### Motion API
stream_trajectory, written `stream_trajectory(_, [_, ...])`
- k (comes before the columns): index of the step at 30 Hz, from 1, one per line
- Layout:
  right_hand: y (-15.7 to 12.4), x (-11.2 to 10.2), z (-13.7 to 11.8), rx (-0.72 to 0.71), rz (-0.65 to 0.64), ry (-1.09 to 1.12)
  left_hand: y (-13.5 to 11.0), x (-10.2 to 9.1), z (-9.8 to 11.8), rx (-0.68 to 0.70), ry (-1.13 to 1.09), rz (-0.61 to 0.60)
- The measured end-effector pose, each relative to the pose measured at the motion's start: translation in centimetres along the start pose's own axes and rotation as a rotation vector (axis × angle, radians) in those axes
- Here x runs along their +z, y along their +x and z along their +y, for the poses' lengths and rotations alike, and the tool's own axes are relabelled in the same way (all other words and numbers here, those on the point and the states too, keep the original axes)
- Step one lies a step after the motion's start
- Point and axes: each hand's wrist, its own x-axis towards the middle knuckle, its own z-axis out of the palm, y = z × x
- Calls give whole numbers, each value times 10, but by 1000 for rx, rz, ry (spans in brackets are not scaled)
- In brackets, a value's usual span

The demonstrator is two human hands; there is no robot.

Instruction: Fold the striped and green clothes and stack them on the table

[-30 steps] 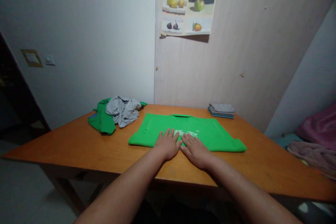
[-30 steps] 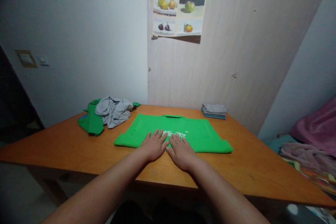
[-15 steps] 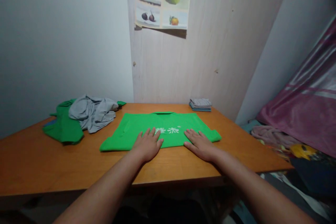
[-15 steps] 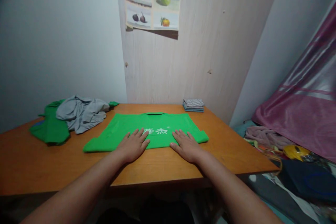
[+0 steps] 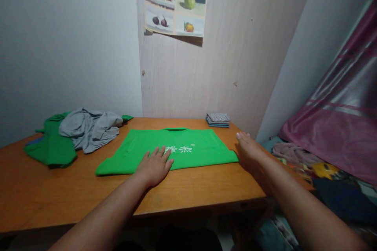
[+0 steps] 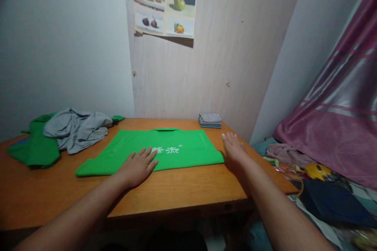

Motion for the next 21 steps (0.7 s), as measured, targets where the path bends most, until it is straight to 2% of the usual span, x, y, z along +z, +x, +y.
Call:
stream_trajectory(3, [2, -3, -31, 43, -40, 79, 1, 1, -1, -3, 15, -1])
stream_trajectory(6, [-11, 16, -58, -16, -148, 38, 2, 2, -3, -6, 23, -6])
stream_trajectory(9, [-22, 37, -66, -32, -271, -24, 1, 1, -2, -8, 32, -13])
stream_trajectory(12, [-18, 37, -64, 26, -356, -45, -1, -1, 0, -20, 56, -21])
stream_trajectory(14, [-10, 27, -65, 91, -352, -53, -2, -3, 1, -28, 68, -29])
stream_trajectory(16, [-2, 15, -71, 104, -293, -51, -2, -3, 2, -28, 69, -34])
stream_trajectory(18, [1, 11, -82, 41, -223, -45, -1, -2, 1, -23, 67, -31])
stream_trajectory(21, [-5, 22, -96, -67, -211, -63, -1, -1, 0, -25, 56, -25])
